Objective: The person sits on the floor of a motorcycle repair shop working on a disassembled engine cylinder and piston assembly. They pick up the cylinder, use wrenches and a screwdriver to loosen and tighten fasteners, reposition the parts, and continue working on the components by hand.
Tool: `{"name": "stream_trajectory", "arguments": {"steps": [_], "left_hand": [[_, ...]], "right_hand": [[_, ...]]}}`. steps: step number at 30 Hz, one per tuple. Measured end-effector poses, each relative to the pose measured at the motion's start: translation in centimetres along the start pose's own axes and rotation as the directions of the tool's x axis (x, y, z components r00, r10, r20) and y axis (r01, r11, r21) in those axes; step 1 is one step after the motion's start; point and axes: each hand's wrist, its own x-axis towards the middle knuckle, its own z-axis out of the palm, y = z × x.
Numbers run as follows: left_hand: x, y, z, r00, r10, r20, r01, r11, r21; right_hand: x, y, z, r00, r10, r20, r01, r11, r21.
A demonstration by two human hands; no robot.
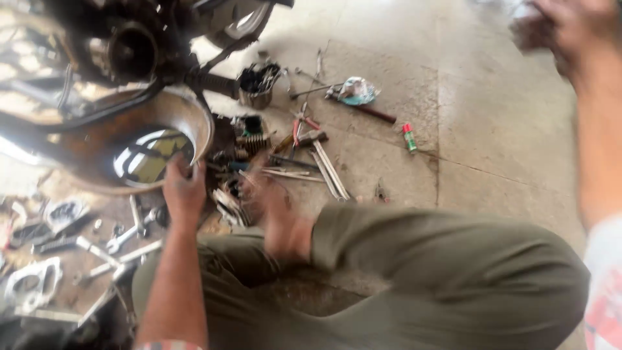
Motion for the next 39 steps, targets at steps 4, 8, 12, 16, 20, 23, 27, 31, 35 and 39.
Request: {"name": "stream_trajectory", "arguments": {"steps": [4,8,12,16,20,23,27,31,35,39], "left_hand": [[1.6,2.8,-3.4,0.985,-0.102,0.137,0.107,0.994,-0.028],[-0.2,2.4,-4.8,0.975,-0.165,0.146,0.158,0.986,0.059],[-2.8,0.3,-3.1,0.961,-0.274,0.028,0.276,0.953,-0.129],[-4.3,-2.3,1.4,0.915,-0.398,-0.059,0.388,0.911,-0.139],[-3.6,-2.9,3.4,0.857,-0.516,0.007,0.516,0.857,-0.002],[-2.6,-5.5,5.6,0.879,-0.476,0.012,0.475,0.879,0.049],[-2.4,-7.1,8.5,0.868,-0.493,0.058,0.477,0.861,0.177],[-1.4,-4.6,9.4,0.819,-0.549,0.164,0.495,0.822,0.281],[0.0,-3.7,9.6,0.803,-0.556,0.213,0.389,0.761,0.520],[0.1,-6.7,10.2,0.768,-0.592,0.243,0.457,0.773,0.440]], "right_hand": [[7.3,-1.0,9.6,0.948,0.303,0.096,-0.268,0.923,-0.275],[7.2,-3.2,20.8,0.866,0.416,0.278,-0.380,0.908,-0.175],[4.1,-2.3,28.5,0.861,0.318,0.398,-0.307,0.947,-0.094],[1.2,4.6,32.6,0.793,0.300,0.530,-0.394,0.916,0.071],[0.9,6.2,31.5,0.736,0.482,0.476,-0.455,0.872,-0.181],[2.2,3.1,29.7,0.761,0.515,0.395,-0.510,0.851,-0.127],[3.5,0.2,27.4,0.850,0.336,0.405,-0.470,0.831,0.296],[1.4,4.9,26.3,0.889,0.307,0.340,-0.423,0.835,0.351],[2.0,11.3,26.5,0.782,0.378,0.496,-0.524,0.829,0.194],[2.8,14.6,28.6,0.780,0.386,0.492,-0.530,0.827,0.191]]}}
